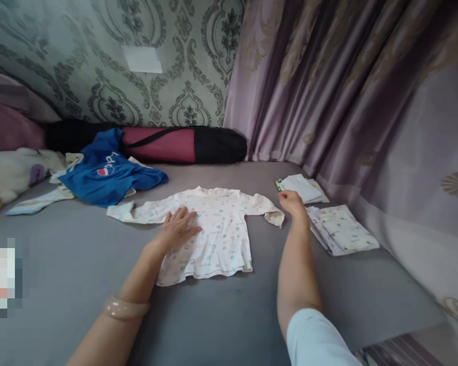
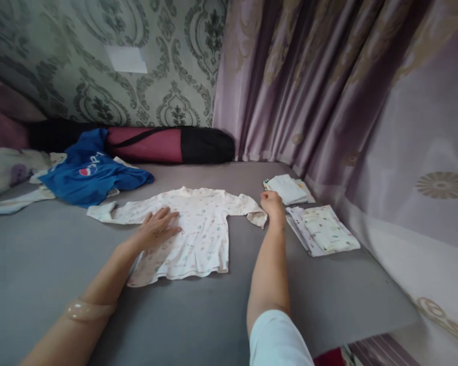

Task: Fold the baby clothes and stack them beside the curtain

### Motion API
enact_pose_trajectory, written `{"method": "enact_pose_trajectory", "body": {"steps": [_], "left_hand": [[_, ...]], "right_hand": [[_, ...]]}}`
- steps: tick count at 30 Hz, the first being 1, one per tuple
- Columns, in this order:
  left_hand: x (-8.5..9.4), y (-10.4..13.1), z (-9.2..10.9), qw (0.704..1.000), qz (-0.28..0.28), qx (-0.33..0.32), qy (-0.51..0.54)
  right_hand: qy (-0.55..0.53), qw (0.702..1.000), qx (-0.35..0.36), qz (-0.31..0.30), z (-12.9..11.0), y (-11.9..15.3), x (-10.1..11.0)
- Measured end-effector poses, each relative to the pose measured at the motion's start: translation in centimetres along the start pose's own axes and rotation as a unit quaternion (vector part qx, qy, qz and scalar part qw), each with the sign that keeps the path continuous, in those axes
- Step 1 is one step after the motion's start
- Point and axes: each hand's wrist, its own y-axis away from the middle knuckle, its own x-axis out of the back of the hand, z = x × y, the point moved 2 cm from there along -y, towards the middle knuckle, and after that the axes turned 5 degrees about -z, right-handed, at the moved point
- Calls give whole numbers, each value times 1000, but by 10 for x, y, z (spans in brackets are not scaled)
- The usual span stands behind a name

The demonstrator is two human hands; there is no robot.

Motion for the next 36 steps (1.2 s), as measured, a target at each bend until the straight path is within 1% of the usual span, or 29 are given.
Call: {"method": "enact_pose_trajectory", "body": {"steps": [1,3,5,7,9,11,15,17,22,25,27,29,31,34,36], "left_hand": [[-1,0,-1,1000,-3,3,-1],[-2,-2,-3,1000,-8,6,-5],[-3,-3,-4,1000,-12,7,-9],[-3,-3,-4,1000,-13,9,-13],[-2,-2,-3,1000,-10,8,-16],[0,-1,-2,1000,-7,5,-17],[2,1,-1,1000,1,3,-20],[3,1,0,1000,0,3,-20],[2,1,0,1000,-7,5,-20],[2,2,-1,1000,-2,2,-23],[2,2,-1,1000,0,4,-23],[3,1,0,1000,-5,9,-22],[3,1,1,1000,-11,11,-22],[3,1,1,1000,-14,10,-21],[2,0,0,1000,-11,7,-20]], "right_hand": [[-3,999,-35,-18,8,1,1],[-12,996,-73,-54,20,5,0],[-26,992,-85,-94,25,9,-3],[-27,986,-80,-147,26,13,-7],[-8,981,-70,-181,24,13,-11],[12,983,-70,-169,22,10,-12],[10,993,-83,-89,19,3,-9],[-8,994,-84,-68,14,3,-6],[-100,989,-73,-79,0,11,1],[-184,981,-43,-53,4,12,7],[-173,983,-35,-43,13,11,10],[-122,990,-50,-59,24,10,11],[-102,989,-69,-81,31,10,10],[-122,984,-90,-89,33,12,8],[-150,980,-104,-79,32,13,9]]}}
